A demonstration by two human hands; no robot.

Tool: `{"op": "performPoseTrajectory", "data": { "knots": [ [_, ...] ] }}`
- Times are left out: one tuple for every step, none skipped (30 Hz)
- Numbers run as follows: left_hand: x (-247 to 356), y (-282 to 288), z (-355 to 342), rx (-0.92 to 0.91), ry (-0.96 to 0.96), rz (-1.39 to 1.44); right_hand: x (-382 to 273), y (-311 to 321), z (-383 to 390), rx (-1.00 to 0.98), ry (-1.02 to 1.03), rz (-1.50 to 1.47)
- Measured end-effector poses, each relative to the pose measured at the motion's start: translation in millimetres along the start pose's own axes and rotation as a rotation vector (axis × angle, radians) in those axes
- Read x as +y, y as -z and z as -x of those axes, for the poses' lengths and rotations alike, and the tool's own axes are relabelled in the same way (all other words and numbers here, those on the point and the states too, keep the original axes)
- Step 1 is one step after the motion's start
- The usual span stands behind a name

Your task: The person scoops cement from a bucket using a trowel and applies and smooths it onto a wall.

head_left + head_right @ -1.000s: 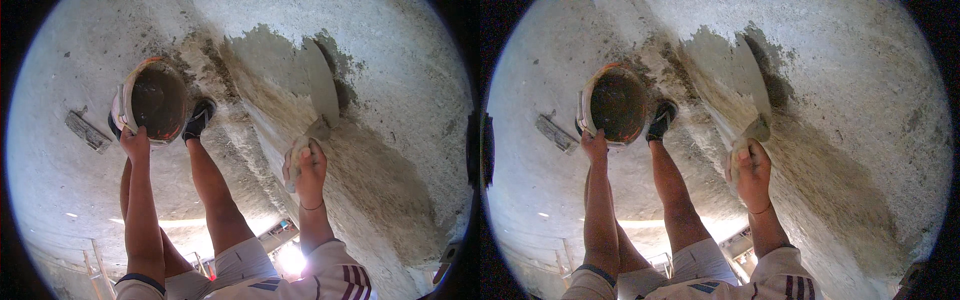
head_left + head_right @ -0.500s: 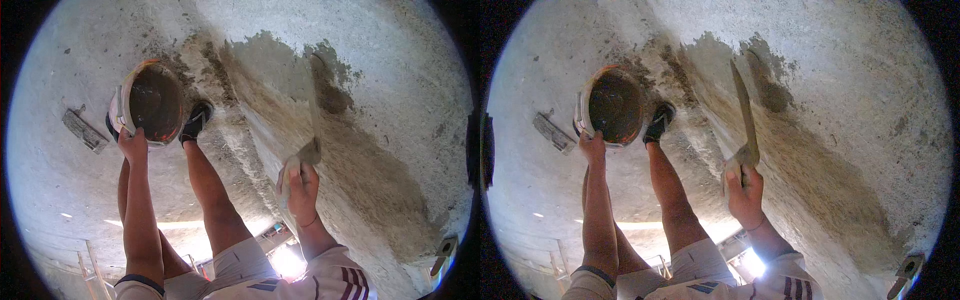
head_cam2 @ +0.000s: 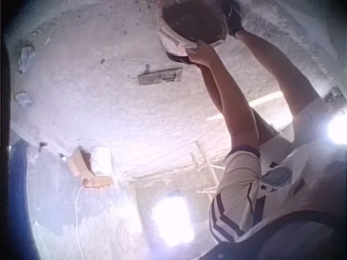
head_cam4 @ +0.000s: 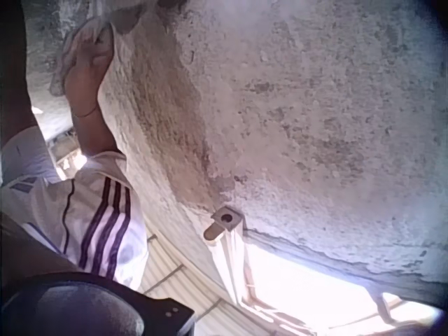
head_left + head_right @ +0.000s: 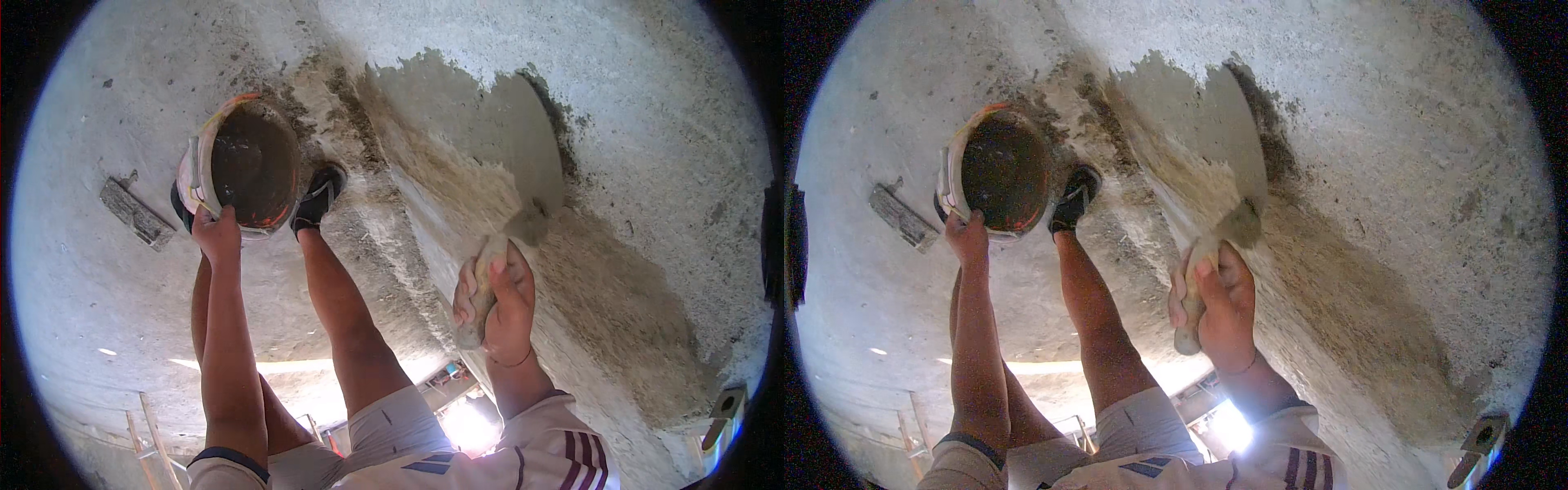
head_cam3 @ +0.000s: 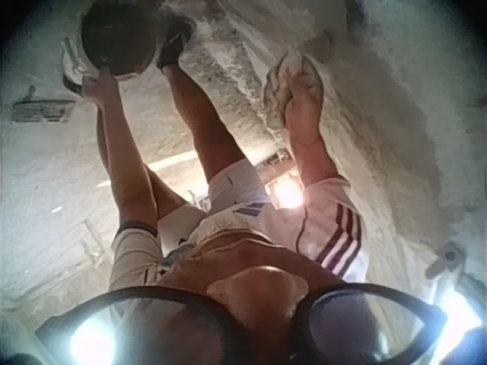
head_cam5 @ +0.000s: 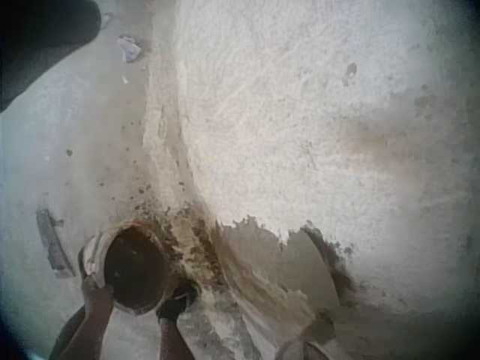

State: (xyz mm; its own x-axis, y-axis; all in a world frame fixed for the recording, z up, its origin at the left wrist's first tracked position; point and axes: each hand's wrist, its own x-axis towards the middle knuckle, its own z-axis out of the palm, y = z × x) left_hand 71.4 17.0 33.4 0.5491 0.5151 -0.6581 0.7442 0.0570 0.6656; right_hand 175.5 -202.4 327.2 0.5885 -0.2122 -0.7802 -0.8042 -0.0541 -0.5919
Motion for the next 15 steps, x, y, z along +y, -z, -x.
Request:
{"op": "performPoseTrajectory", "data": {
  "knots": [
    [0,0,-1,0.002,0.000,0.002,8,6,4,-0.029,0.139,-0.007],
    [0,0,-1,0.002,-0.002,-0.010,12,9,8,-0.059,0.277,-0.014],
    [-1,1,-2,0.001,-0.005,-0.022,11,10,12,-0.061,0.278,-0.013],
    [-1,1,-2,0.001,-0.004,-0.019,8,8,15,0.048,0.404,0.075],
    [-1,2,-2,-0.001,0.008,-0.017,5,8,18,0.158,0.530,0.162],
    [-1,4,-3,-0.003,0.019,-0.017,4,11,19,0.177,0.546,0.166],
    [-3,5,-4,-0.003,0.018,-0.015,5,11,19,0.177,0.548,0.166],
    [-6,5,-5,0.007,-0.011,-0.013,4,10,17,0.091,0.491,0.168],
    [-7,6,-6,0.017,-0.042,-0.012,5,10,15,0.005,0.434,0.170],
    [-5,4,-6,0.014,-0.043,-0.010,9,11,11,0.008,0.437,0.171],
    [-3,2,-5,0.020,-0.034,-0.001,15,13,4,-0.031,0.334,0.205],
    [-2,1,-4,0.026,-0.025,0.007,19,14,0,-0.069,0.231,0.238],
    [-4,2,-5,0.026,-0.027,0.004,23,12,-2,-0.070,0.231,0.234],
    [-7,3,-6,0.021,-0.028,-0.004,26,10,-4,-0.035,0.172,0.173],
    [-9,3,-6,0.015,-0.028,-0.013,29,9,-6,-0.001,0.113,0.113]
  ]
}}
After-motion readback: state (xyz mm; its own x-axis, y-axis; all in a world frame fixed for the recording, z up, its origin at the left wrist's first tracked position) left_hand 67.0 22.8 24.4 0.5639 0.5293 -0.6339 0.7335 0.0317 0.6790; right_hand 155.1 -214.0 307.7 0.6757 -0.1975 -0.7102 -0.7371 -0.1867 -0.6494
